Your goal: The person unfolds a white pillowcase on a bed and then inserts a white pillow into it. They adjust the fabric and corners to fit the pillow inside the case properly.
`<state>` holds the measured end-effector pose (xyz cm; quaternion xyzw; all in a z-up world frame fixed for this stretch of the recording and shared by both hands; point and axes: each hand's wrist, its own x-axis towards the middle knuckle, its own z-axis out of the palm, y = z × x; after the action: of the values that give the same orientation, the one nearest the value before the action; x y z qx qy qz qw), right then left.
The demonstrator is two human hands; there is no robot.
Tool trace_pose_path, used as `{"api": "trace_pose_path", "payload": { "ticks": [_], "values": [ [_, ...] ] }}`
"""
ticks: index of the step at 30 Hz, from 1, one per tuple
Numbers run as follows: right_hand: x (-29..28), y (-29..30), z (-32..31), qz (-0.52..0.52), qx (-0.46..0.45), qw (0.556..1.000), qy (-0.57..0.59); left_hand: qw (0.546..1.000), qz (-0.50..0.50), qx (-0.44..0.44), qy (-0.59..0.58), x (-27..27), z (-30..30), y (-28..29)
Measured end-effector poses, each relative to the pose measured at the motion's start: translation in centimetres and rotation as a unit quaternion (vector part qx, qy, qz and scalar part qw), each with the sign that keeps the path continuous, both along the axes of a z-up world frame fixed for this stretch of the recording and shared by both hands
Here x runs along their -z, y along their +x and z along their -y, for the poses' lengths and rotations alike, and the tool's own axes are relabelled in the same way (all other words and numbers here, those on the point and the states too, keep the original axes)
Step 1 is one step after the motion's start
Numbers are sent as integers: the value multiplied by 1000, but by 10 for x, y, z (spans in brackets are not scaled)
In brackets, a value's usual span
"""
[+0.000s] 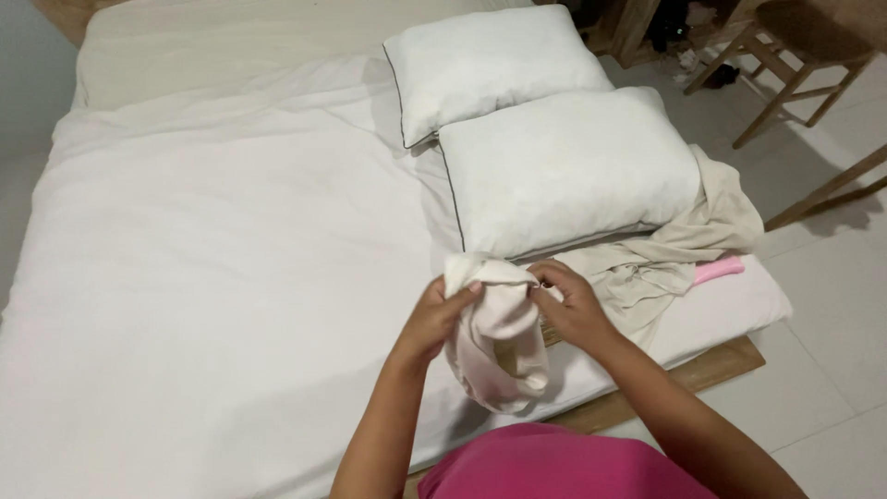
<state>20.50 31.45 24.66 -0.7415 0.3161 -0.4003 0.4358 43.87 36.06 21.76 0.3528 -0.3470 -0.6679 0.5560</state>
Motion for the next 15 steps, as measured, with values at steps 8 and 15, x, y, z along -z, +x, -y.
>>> {"api": "trace_pose_path", "payload": {
  "ticks": [8,15],
  "values": [
    [26,-78,56,283,-31,884,369,965,41,-256,31,78,52,107],
    [18,-104,59,259,-33,907,330,745,501,-433,82,70,52,109]
  ]
}}
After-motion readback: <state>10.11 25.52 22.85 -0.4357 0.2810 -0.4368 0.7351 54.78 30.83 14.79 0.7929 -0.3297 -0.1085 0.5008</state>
